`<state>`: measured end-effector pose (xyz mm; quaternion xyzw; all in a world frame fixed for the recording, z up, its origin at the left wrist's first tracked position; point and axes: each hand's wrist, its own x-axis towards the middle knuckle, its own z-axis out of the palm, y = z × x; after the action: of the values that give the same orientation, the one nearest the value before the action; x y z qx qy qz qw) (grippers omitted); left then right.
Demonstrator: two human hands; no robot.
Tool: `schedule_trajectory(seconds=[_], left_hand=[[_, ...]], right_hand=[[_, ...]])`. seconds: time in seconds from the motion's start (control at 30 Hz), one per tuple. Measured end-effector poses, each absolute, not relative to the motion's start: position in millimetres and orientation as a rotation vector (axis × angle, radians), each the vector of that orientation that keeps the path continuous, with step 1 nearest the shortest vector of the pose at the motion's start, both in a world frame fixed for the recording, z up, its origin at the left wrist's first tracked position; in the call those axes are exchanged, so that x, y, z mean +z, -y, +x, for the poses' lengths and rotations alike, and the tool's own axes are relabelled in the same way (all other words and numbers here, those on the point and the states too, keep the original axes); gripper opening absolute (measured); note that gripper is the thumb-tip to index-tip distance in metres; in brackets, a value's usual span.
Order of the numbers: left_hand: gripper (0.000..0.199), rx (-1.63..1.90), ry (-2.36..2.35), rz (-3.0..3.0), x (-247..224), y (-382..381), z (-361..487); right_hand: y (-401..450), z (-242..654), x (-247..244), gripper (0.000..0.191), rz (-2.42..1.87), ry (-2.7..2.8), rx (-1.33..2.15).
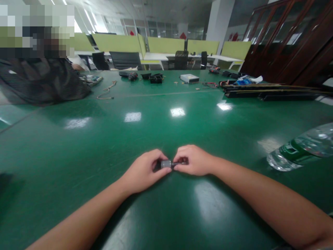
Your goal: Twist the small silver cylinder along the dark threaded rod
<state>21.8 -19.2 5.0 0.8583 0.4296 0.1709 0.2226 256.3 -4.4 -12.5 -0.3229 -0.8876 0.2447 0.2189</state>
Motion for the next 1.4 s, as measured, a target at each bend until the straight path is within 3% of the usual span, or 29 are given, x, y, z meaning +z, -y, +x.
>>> schedule_trajectory(seconds=[0.87, 1.03, 1.4], left_hand=[[0.027, 0.467, -1.185, 2.324, 6, 18, 21], [0.028, 0.456, -1.200, 2.335, 6, 18, 21], [0.026, 0.483, -1.202, 2.331, 2, 17, 19]], right_hand=[[-7, 280, -8, 0.003, -0.857, 2.506, 0.692], [-15, 289, -9, 0.004, -0.892, 2.466, 0.816], [1, 260, -14, 0.015, -0.816, 2.434, 0.740]])
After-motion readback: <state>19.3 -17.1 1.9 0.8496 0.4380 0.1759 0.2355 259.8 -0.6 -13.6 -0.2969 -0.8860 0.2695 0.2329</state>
